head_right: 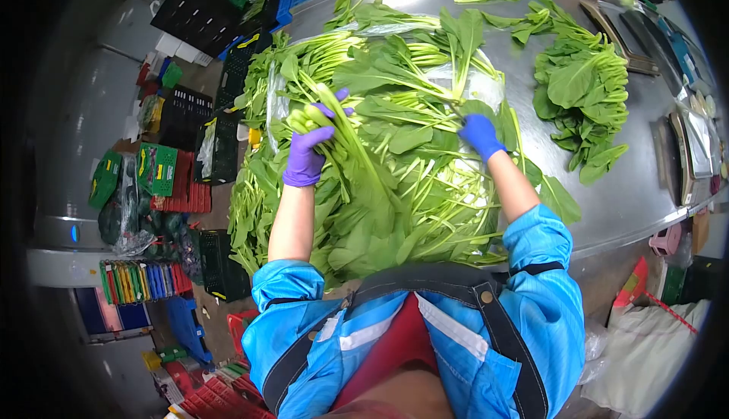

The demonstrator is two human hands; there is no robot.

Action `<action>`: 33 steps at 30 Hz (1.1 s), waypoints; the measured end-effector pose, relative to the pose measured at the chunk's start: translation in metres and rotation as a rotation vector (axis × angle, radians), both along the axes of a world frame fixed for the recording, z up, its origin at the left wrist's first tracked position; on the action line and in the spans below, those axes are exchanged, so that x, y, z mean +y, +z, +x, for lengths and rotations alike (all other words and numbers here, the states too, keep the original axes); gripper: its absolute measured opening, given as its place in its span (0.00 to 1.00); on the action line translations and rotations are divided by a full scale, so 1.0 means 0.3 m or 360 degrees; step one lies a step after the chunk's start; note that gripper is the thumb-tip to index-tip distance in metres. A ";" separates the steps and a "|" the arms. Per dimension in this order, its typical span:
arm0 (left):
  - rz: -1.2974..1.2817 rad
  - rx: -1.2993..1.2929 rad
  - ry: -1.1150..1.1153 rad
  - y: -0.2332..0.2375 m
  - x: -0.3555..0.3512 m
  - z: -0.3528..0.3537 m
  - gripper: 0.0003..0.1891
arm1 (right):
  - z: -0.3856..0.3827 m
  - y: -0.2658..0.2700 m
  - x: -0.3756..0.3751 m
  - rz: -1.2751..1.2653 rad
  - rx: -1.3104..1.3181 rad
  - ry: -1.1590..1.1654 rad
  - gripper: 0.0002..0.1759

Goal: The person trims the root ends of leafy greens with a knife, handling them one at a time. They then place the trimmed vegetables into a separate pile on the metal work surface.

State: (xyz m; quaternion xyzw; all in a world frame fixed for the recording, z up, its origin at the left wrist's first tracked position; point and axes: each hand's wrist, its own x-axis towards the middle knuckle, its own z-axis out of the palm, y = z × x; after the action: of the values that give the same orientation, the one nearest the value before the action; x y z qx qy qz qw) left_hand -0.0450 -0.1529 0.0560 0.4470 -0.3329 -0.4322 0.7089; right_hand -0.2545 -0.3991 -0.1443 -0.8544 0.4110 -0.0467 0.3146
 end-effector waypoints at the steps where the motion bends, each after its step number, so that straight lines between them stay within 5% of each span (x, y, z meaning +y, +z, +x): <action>1: -0.0092 0.0006 0.0058 -0.004 0.002 0.024 0.19 | -0.015 -0.031 0.020 -0.0105 0.0047 0.0037 0.17; 7: -0.0120 0.0033 0.0321 -0.029 0.021 0.072 0.32 | -0.053 0.075 0.040 -0.0103 -0.0177 -0.0027 0.19; 9: 0.0044 -0.0290 0.0164 -0.012 0.030 0.055 0.39 | -0.087 0.292 0.098 0.0083 -0.0735 0.0010 0.18; 13: 0.0356 -0.0558 -0.0515 0.088 0.007 -0.137 0.40 | -0.137 0.517 0.180 -0.0206 -0.0385 0.0595 0.14; 16: 0.0419 -0.0684 -0.0897 0.019 -0.015 -0.233 0.36 | -0.148 0.641 0.290 0.0278 -0.0518 0.0651 0.13; 18: 0.0006 -0.1664 -0.0696 -0.039 -0.028 -0.261 0.36 | -0.152 0.623 0.299 0.0443 -0.0605 0.0539 0.14; 19: 0.0004 -0.1669 -0.0697 -0.033 -0.022 -0.266 0.36 | -0.154 0.599 0.307 0.0618 -0.0692 0.0416 0.15; 21: 0.0500 -0.0937 -0.0691 -0.012 -0.019 -0.271 0.35 | -0.160 0.536 0.322 0.0628 -0.1004 0.0274 0.17; 23: 0.0507 -0.0871 -0.0724 -0.009 -0.015 -0.274 0.36 | -0.169 0.495 0.338 -0.0078 -0.0783 0.0411 0.22; 33: 0.0417 -0.0570 -0.0711 0.021 0.043 -0.289 0.37 | -0.164 0.404 0.300 -0.0141 -0.0512 0.0555 0.29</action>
State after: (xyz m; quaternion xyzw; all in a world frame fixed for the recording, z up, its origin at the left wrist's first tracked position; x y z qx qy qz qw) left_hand -0.1317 -0.1399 0.0622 0.5194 -0.4839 -0.5309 0.4628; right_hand -0.3035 -0.3091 -0.0230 -0.9070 0.1994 -0.1450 0.3415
